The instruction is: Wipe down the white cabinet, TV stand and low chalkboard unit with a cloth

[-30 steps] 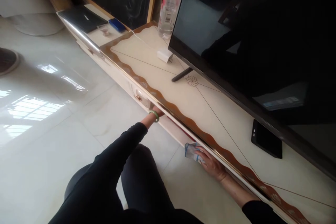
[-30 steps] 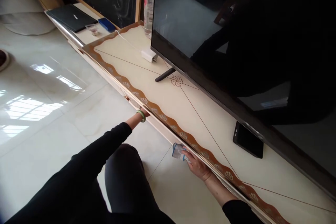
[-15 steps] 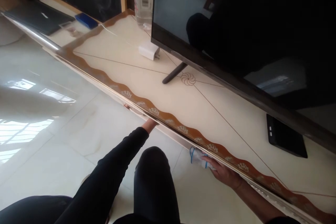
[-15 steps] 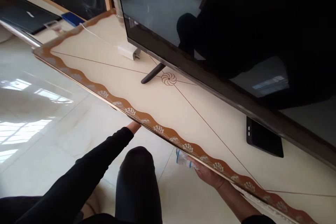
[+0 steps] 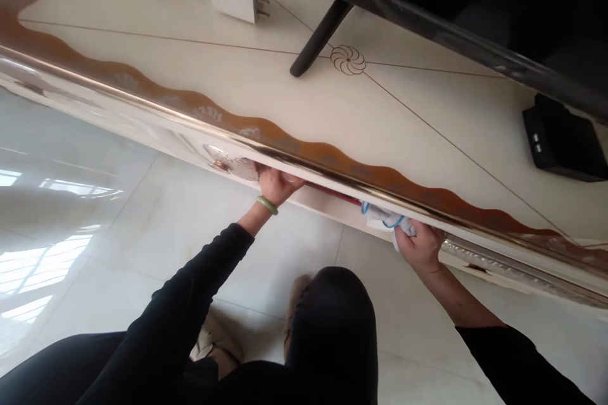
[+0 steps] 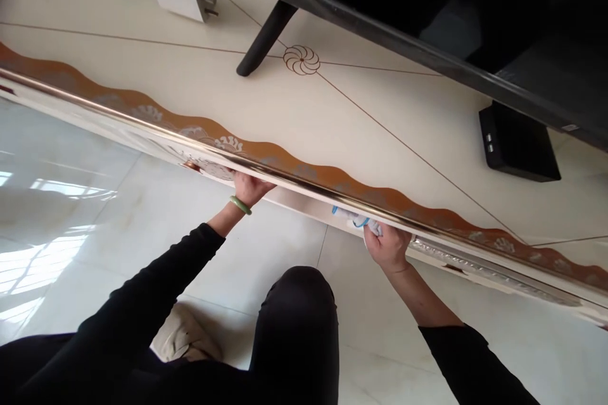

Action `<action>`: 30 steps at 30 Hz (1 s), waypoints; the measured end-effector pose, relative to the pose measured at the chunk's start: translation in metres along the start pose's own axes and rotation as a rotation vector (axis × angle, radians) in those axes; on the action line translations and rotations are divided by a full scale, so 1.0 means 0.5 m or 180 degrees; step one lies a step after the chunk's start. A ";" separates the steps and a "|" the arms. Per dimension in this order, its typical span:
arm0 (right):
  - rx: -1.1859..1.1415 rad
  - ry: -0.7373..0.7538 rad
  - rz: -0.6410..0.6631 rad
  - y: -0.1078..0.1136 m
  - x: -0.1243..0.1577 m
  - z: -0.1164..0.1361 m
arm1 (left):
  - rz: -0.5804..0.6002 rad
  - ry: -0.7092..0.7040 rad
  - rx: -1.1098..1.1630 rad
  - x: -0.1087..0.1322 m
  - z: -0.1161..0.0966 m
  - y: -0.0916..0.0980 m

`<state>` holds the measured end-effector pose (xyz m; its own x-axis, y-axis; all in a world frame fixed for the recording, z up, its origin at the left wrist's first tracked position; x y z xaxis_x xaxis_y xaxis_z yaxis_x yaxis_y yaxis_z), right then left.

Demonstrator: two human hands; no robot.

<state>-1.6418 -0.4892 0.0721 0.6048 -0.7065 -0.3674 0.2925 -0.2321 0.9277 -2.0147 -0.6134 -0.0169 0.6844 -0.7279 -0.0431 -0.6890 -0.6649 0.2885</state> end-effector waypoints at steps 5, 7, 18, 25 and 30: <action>-0.1895 -0.1120 0.0068 -0.030 -0.037 0.148 | 0.0039 -0.0817 -0.0570 0.084 -0.017 0.052; -0.2505 -0.1389 0.0265 -0.043 -0.060 0.213 | 0.0215 -0.1018 -0.0645 0.114 -0.027 0.062; -0.2014 0.1944 0.1346 -0.029 -0.139 0.480 | 0.0362 -0.0597 -0.0946 0.225 -0.032 0.142; -0.1438 0.1813 0.1233 -0.108 -0.115 0.535 | 0.0329 -0.0354 -0.0990 0.273 0.025 0.144; -0.1507 0.1636 0.1598 -0.192 -0.120 0.562 | 0.0464 -0.0225 -0.1091 0.297 0.065 0.153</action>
<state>-1.9142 -0.6122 0.0238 0.9722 -0.2338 -0.0115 0.1095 0.4109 0.9051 -1.9734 -0.7777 -0.0322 0.5587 -0.8284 -0.0404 -0.6499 -0.4676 0.5992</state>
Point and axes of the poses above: each hand's wrist, its own x-axis away from the middle knuckle, its own y-axis out of the back of the hand, z = x × y, the point moved 5 cm from there along -x, towards the middle knuckle, and after that the axes turned 9 degrees about x, right-handed, at the moved point
